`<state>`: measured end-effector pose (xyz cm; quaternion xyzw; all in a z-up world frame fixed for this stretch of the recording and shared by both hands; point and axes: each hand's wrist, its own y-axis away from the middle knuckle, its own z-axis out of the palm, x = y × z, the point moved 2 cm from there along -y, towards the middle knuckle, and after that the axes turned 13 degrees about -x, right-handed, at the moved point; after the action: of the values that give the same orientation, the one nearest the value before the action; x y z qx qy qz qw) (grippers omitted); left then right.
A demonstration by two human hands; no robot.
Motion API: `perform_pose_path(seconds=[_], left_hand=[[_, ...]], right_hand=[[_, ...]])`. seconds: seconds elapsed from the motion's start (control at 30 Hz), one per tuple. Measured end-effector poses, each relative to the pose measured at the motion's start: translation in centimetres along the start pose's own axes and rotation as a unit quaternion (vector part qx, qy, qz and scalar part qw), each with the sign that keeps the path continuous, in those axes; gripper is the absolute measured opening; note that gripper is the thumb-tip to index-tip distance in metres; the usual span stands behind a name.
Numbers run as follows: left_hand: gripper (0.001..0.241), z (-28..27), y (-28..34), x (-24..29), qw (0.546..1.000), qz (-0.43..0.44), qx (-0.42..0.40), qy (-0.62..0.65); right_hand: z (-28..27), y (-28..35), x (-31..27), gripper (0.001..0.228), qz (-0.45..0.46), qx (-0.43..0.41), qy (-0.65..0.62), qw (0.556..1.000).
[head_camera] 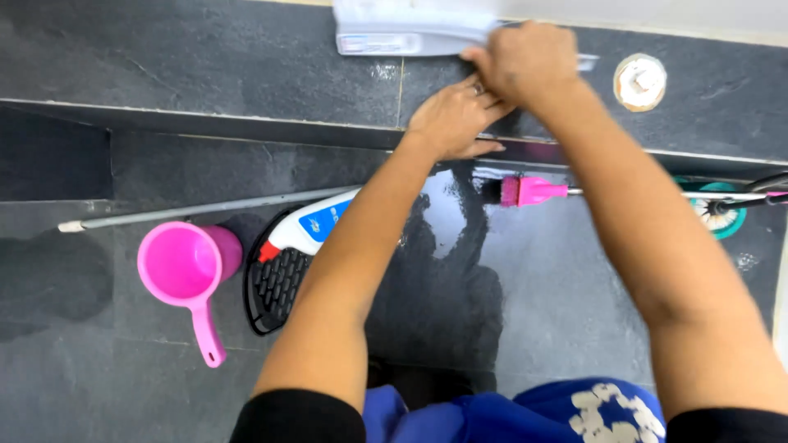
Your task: Scrubbing floor tiles, a floor mat, walls, and the sink area in a bathroom using a brush and detergent.
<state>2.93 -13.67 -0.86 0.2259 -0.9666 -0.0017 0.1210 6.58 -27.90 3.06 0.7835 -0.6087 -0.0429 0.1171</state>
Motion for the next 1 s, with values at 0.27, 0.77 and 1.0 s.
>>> perform_pose_path(seconds=[0.27,0.77,1.0], left_hand=[[0.066,-0.9,0.2,-0.2,0.988,-0.058,-0.121,0.081],[0.084,0.2,-0.2,-0.7,0.999,0.023,0.006,0.039],[0.082,-1.2,-1.2,0.9,0.999,0.013,0.035,0.021]], right_hand=[[-0.9,1.2,0.6,0.056,0.008,0.035,-0.044,0.998],[4.8,18.9,26.0,0.062,0.187,-0.064,0.106,0.975],[3.0,11.2,23.0,0.065,0.116,-0.068,0.053,0.990]])
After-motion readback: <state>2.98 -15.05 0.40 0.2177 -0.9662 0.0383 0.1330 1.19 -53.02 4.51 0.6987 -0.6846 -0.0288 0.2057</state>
